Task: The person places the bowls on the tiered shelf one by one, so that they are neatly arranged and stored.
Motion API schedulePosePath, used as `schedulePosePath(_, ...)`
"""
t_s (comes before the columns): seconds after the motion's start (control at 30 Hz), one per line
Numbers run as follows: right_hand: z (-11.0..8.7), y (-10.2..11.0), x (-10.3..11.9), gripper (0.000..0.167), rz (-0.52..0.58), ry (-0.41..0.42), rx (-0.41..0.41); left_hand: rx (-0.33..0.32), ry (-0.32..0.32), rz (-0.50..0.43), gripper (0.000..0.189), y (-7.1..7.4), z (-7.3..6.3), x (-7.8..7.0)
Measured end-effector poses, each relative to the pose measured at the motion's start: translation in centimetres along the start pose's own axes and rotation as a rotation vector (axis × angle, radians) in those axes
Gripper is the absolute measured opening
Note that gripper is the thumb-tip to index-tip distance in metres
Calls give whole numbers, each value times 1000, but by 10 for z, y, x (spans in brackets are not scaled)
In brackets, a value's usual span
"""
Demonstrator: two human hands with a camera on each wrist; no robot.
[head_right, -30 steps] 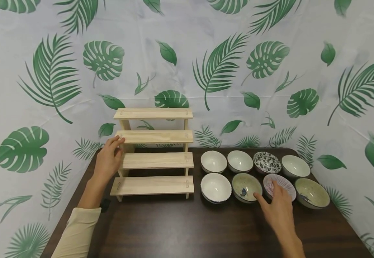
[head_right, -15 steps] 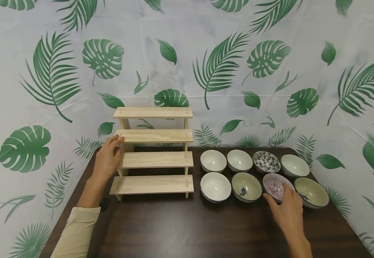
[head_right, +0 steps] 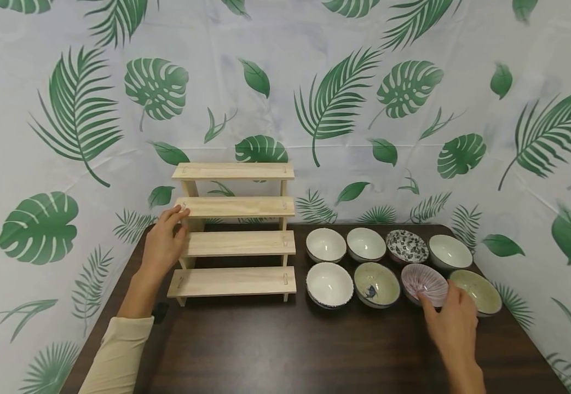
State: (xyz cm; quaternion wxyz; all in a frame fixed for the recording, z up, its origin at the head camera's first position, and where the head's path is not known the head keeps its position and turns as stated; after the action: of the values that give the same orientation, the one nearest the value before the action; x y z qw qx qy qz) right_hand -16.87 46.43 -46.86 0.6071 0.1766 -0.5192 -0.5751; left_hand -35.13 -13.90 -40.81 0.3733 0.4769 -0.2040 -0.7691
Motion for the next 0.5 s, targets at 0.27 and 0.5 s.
schedulePosePath(0.27,7,10,-11,70,-73,8,-38,-3,-6,-12,41,-1,1,3)
schedulePosePath(0.5,17,17,-27,70,-82,-44,-16,17,7,-22,41,-2,2,3)
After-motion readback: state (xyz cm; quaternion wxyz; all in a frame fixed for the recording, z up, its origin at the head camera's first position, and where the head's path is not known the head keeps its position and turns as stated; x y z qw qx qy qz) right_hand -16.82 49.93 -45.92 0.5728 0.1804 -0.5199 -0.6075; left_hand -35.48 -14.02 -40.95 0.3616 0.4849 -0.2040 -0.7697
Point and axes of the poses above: each hand's wrist, its own z-axis towards the middle knuckle, its own y-axis out of the back of the hand, x = y × z, the point moved 6 cm from there along z, towards the middle knuckle, and after that the axes turned 5 degrees about y, right-handed, at the moved point
